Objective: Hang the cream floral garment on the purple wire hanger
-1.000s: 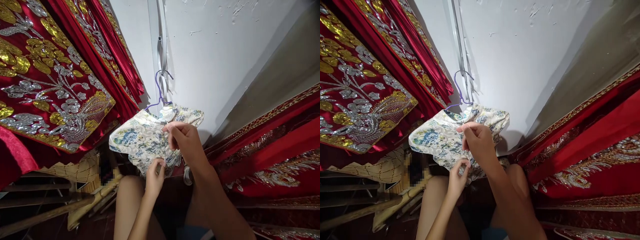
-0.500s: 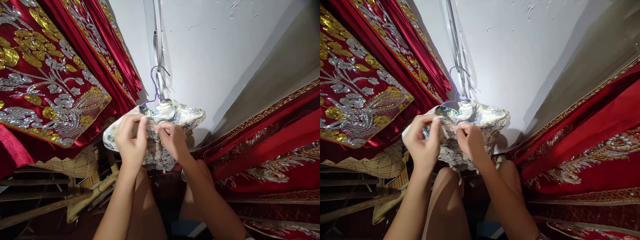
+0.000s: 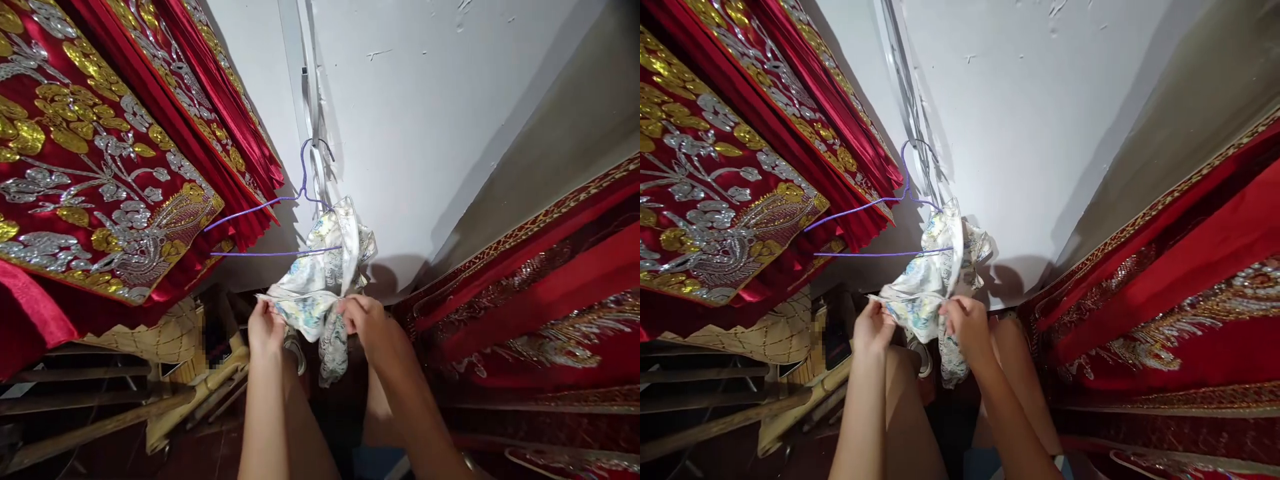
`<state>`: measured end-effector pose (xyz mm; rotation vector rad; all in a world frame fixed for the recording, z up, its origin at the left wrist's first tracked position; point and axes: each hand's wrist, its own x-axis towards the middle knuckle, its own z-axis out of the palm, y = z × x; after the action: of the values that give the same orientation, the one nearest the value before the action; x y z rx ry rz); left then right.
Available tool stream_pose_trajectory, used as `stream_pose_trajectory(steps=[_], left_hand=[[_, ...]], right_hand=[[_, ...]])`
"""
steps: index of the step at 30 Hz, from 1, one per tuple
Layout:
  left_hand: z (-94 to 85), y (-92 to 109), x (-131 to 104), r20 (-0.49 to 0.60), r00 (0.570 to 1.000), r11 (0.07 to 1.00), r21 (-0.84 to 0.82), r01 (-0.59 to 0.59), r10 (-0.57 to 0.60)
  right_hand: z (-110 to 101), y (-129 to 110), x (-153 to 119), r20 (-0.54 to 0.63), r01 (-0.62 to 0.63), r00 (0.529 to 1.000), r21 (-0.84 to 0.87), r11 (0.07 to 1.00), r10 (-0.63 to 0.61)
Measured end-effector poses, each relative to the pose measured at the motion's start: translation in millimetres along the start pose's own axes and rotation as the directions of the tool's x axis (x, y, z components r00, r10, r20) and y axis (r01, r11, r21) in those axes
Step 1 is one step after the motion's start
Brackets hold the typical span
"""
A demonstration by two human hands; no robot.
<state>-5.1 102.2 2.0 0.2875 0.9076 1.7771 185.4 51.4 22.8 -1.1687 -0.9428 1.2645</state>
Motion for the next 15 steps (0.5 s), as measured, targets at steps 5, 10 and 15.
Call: stream_pose_trajectory(steps=[5, 10, 15], left_hand=[[20.4, -25.8, -41.3, 0.118, 0.99, 0.997, 0.007, 0.08, -0.08], [48.5, -21.1, -73.2, 0.476, 0.879, 0.979, 0.196, -0.06, -0.042], [47.9, -23.1, -91.2, 0.626, 0.768, 0.874, 0.44, -0.205, -0.135]], right_hand=[[-48.9, 25.5, -15.1, -0.283, 0.001, 0.959, 0.078, 0.997, 0.021], [-76.4, 34.3, -18.4, 0.14, -0.212, 0.949, -0.381, 0.9, 0.283], [-79.7, 24.3, -13.8, 0.217, -0.148, 0.929, -0.525, 0.838, 0.3]])
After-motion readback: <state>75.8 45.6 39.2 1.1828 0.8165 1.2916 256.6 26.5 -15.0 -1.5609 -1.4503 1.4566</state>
